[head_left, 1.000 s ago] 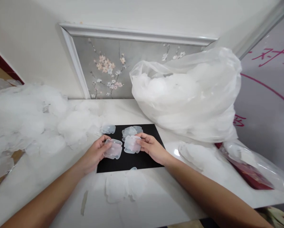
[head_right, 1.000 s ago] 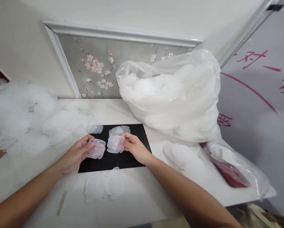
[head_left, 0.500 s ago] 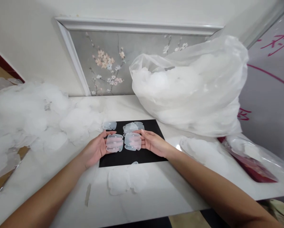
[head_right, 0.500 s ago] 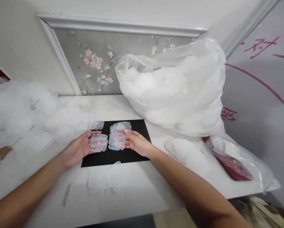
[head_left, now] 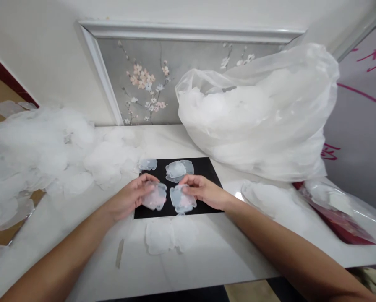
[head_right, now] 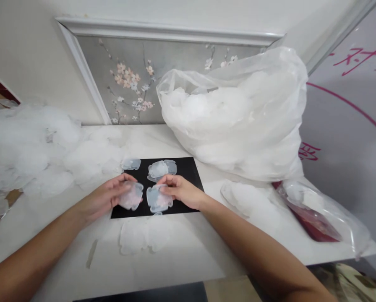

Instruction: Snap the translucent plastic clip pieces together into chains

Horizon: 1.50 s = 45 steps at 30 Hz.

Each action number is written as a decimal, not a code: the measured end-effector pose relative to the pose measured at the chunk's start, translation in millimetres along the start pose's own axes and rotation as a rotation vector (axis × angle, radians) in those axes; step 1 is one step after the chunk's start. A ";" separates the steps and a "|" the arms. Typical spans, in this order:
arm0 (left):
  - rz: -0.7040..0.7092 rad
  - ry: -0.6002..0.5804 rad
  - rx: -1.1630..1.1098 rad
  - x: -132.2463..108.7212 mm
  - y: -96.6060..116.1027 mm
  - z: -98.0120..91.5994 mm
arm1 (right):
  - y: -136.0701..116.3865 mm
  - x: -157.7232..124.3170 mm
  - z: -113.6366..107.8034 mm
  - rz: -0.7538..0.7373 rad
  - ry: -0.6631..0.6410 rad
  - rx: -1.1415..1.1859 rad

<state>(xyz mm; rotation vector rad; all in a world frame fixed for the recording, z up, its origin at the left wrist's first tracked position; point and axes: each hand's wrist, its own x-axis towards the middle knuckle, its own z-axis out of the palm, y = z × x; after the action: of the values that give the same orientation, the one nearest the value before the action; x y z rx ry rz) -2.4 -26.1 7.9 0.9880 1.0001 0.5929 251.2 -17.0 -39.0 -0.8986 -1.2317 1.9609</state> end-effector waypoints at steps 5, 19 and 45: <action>-0.008 -0.369 0.621 -20.9 -0.9 16.3 | -10.5 -16.1 16.3 -0.125 -0.328 -0.569; 0.551 0.421 1.132 38.4 -23.8 -37.0 | 4.8 19.3 -6.8 -0.603 0.197 -1.413; 0.566 0.502 0.620 22.4 -1.6 -11.5 | 5.1 18.9 -6.1 -0.178 0.256 0.029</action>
<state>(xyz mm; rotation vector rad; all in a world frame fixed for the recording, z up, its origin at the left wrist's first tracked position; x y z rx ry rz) -2.7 -4.4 -5.0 1.7553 1.3974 1.0672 244.8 -0.6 -49.7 -0.9569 -1.0923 1.6624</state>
